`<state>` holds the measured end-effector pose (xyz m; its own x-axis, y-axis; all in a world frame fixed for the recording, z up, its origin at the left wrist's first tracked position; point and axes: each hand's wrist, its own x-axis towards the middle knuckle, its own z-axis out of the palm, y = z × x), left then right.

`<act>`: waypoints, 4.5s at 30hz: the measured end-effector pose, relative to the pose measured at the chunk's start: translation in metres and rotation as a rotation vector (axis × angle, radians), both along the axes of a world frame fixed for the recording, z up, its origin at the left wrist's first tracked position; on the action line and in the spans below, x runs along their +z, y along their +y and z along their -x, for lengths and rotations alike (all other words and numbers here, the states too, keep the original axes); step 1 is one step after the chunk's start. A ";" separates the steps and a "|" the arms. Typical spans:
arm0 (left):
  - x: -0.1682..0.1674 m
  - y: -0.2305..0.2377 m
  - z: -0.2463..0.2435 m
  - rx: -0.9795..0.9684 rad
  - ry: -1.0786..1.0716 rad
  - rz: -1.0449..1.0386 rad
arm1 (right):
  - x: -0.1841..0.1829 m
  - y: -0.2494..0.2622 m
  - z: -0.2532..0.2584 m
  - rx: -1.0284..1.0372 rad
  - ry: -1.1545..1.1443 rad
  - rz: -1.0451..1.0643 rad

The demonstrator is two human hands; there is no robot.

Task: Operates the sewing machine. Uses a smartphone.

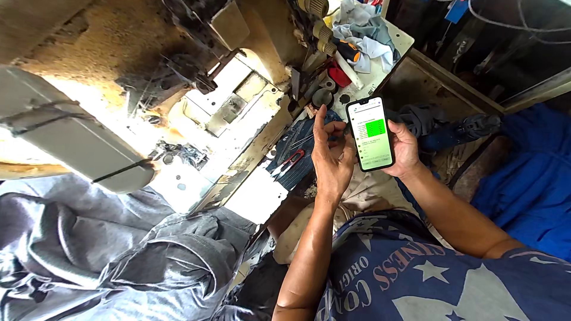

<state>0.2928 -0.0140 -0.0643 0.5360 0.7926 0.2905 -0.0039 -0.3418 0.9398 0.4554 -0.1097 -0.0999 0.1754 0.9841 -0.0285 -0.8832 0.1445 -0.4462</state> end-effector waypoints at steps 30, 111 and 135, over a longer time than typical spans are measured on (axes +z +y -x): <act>-0.002 -0.002 0.004 -0.095 -0.043 0.027 | -0.001 0.000 0.001 -0.011 0.038 -0.020; -0.091 -0.043 0.057 -0.702 0.674 0.126 | -0.109 -0.208 -0.128 -1.521 0.328 0.701; -0.063 -0.066 0.129 -0.471 0.554 0.101 | -0.066 -0.190 -0.066 -1.028 0.244 0.531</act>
<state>0.1640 -0.0803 -0.1269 0.8737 0.4503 -0.1842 0.3556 -0.3326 0.8735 0.5213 -0.2993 -0.1660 0.8110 0.2393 -0.5339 -0.5309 0.6844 -0.4997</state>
